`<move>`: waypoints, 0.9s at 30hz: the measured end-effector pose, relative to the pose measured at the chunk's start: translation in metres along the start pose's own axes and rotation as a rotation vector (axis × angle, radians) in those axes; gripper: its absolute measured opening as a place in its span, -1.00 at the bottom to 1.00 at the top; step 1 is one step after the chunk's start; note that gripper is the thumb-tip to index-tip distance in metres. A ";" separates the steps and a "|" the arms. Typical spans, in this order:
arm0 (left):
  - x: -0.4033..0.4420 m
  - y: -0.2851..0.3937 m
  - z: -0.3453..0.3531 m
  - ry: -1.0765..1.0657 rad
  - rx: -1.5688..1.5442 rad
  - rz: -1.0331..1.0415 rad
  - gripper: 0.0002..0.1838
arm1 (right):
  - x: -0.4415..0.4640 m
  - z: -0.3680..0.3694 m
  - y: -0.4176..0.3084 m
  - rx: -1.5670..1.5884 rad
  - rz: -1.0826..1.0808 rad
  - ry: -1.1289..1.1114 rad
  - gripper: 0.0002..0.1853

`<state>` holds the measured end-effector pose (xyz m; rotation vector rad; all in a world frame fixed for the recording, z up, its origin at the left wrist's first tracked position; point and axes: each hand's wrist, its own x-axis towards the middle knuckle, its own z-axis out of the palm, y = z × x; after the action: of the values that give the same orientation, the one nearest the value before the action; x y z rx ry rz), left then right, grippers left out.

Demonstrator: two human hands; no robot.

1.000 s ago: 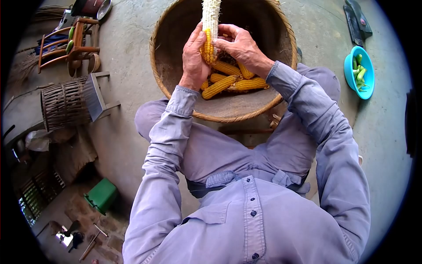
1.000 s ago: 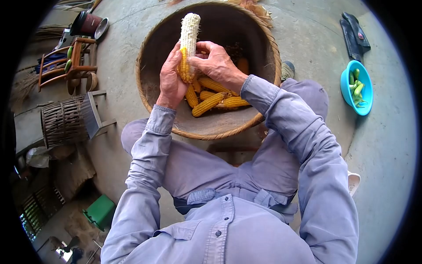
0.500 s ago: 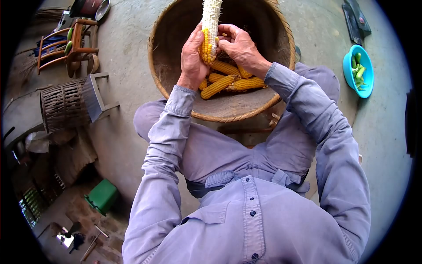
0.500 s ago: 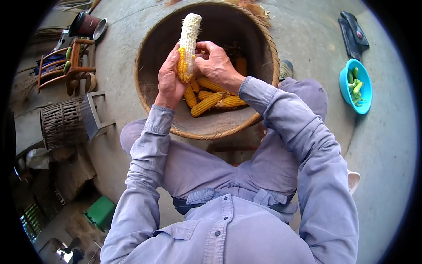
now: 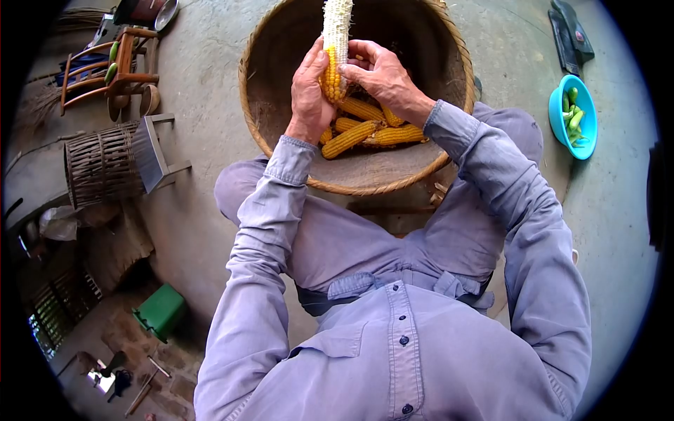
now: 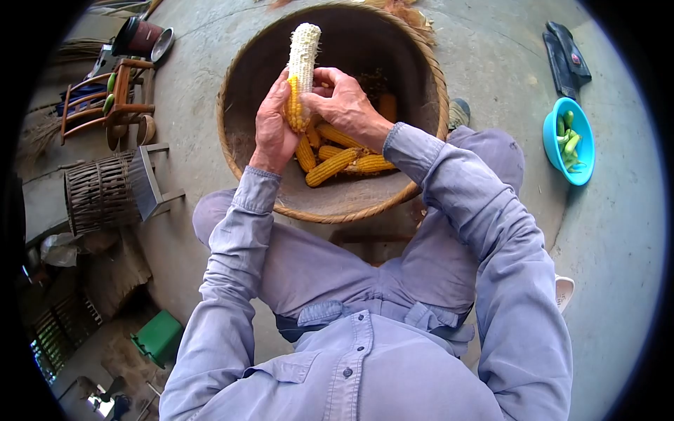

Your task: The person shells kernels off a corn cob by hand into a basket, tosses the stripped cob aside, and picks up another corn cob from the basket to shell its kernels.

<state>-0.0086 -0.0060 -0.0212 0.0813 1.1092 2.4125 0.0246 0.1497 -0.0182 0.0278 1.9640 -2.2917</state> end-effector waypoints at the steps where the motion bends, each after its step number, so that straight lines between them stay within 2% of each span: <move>1: 0.000 -0.001 0.000 0.006 -0.018 0.002 -0.48 | 0.001 -0.001 0.002 0.009 0.010 -0.005 -0.32; 7: -0.001 0.002 0.007 -0.004 -0.034 0.004 -0.50 | 0.004 -0.001 0.012 0.020 -0.079 0.005 -0.36; 10: -0.002 0.005 0.008 -0.009 -0.107 -0.043 -0.50 | 0.003 -0.003 0.015 -0.126 -0.156 0.044 -0.39; 16: 0.001 0.002 0.002 -0.015 -0.083 -0.009 -0.50 | 0.002 0.003 0.008 0.106 -0.051 0.105 -0.42; 20: 0.002 0.001 0.001 -0.006 -0.001 0.033 -0.50 | -0.004 0.009 -0.003 -0.037 -0.093 0.050 -0.36; 27: 0.003 0.001 -0.004 0.012 -0.010 0.013 -0.50 | -0.001 0.007 0.007 -0.022 -0.093 0.035 -0.38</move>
<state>-0.0122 -0.0082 -0.0238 0.0718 1.1055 2.4326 0.0268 0.1417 -0.0234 -0.0258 2.0493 -2.3415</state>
